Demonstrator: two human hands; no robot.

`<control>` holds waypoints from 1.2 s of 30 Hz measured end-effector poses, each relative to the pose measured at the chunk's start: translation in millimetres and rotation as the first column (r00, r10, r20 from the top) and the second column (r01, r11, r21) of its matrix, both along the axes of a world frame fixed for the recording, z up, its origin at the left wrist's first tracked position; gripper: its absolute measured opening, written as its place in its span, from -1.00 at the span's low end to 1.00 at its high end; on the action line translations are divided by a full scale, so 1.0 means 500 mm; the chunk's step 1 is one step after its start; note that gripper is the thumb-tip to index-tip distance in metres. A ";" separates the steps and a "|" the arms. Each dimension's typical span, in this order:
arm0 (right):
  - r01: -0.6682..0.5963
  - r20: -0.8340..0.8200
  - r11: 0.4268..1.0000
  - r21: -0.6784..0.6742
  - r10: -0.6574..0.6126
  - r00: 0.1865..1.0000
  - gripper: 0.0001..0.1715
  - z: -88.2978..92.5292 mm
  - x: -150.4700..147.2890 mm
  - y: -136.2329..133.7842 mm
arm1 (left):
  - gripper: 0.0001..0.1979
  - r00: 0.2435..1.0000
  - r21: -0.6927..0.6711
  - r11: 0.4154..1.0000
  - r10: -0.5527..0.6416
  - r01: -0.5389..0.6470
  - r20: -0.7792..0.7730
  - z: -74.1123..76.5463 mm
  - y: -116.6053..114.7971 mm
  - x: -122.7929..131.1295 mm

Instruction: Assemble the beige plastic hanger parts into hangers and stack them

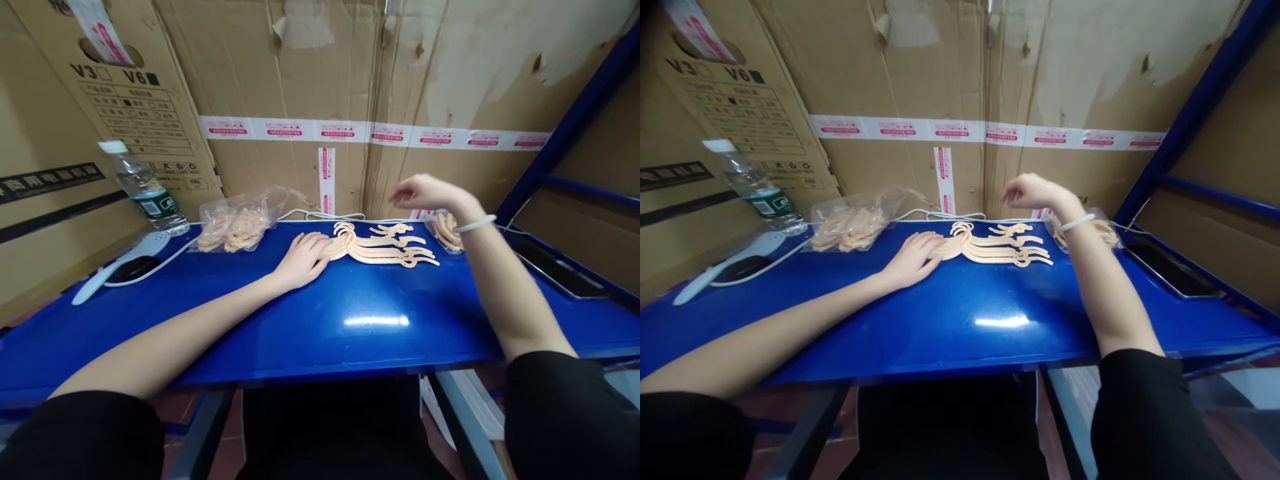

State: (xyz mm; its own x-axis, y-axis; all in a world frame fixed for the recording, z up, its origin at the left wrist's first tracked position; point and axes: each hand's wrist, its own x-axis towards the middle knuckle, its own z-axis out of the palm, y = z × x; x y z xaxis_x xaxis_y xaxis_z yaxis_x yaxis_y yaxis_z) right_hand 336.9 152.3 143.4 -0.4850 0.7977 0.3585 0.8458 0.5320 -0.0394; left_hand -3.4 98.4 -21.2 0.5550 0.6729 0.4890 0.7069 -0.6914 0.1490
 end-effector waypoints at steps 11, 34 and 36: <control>0.225 0.367 0.931 -0.286 -0.110 0.924 -0.71 -0.150 -0.003 0.096 | -0.68 0.992 0.031 0.999 -0.013 0.009 0.123 0.011 0.005 -0.006; -0.621 -0.707 0.637 -0.457 0.163 0.688 -0.75 -0.118 -0.221 -0.028 | -0.53 0.476 -0.403 0.829 0.194 0.389 0.858 0.082 -0.059 0.029; -0.665 -0.723 0.570 -0.483 0.169 0.670 -0.73 -0.132 -0.256 -0.059 | -0.60 0.441 -0.369 0.830 0.169 0.418 0.882 0.079 -0.063 0.036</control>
